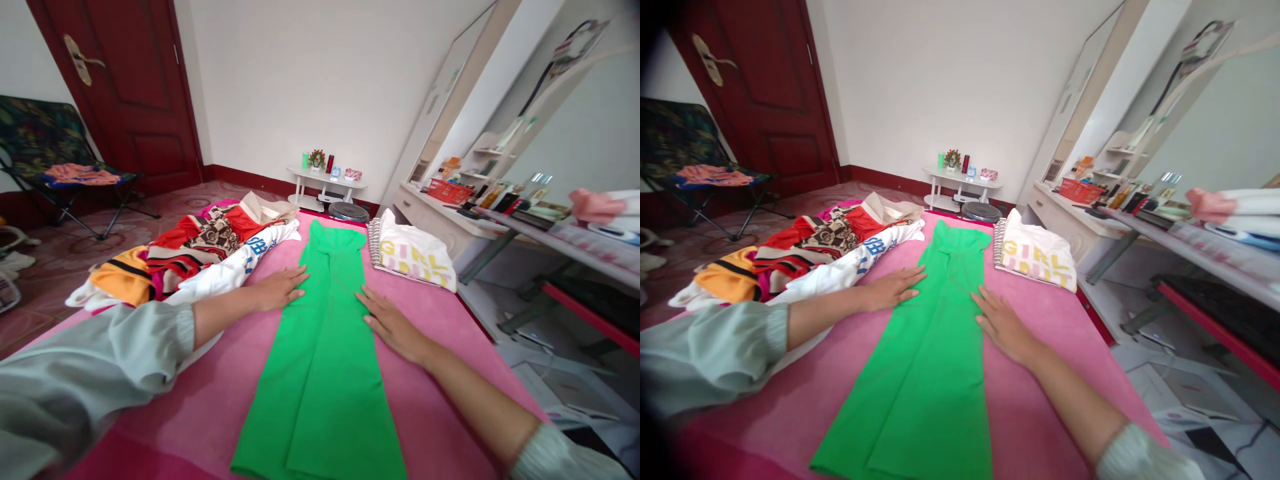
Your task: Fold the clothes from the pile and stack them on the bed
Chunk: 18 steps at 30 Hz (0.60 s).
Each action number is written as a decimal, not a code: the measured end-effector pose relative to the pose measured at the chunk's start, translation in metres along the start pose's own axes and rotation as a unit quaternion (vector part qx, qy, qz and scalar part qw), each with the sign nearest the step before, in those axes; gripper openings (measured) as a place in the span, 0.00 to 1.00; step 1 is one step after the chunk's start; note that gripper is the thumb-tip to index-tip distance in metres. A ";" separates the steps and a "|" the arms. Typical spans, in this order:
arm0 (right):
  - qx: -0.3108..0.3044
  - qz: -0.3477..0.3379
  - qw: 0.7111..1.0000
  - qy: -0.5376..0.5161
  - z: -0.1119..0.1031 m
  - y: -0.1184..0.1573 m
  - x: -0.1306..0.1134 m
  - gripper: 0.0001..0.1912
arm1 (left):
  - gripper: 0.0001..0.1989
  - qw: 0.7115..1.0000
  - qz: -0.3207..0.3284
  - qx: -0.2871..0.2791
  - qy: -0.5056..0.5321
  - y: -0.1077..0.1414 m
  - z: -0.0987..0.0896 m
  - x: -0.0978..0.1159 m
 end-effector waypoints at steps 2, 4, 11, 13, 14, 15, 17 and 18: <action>-0.006 -0.028 0.999 -0.019 -0.005 0.023 -0.012 0.26 | 0.24 0.998 0.040 -0.013 0.047 0.023 -0.012 0.007; -0.027 -0.048 0.998 -0.039 -0.010 0.045 -0.025 0.26 | 0.24 0.992 0.079 -0.032 0.088 0.045 -0.024 0.017; -0.063 -0.102 0.988 -0.097 -0.014 0.096 -0.064 0.28 | 0.17 0.965 0.137 -0.106 0.196 0.104 -0.053 0.060; -0.058 -0.118 0.985 -0.108 -0.009 0.098 -0.065 0.23 | 0.13 0.958 0.169 -0.110 0.202 0.110 -0.054 0.071; -0.053 -0.123 0.984 -0.115 -0.007 0.098 -0.065 0.21 | 0.12 0.955 0.184 -0.113 0.204 0.112 -0.054 0.076; -0.044 -0.125 0.983 -0.127 -0.006 0.097 -0.065 0.19 | 0.12 0.953 0.192 -0.111 0.207 0.113 -0.053 0.079; -0.019 -0.115 0.977 -0.176 -0.009 0.094 -0.069 0.17 | 0.13 0.954 0.178 -0.100 0.220 0.115 -0.053 0.083; -0.011 -0.097 0.973 -0.212 -0.013 0.093 -0.073 0.16 | 0.13 0.955 0.157 -0.096 0.232 0.117 -0.054 0.084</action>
Point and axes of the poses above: each hand's wrist, its own y-axis away from the middle knuckle, its own z-axis out of the palm, x = y × z, the point moved 2 cm from there along -y, towards the middle knuckle, and after that the axes turned 2 degrees about -y, right-handed, at the moved point
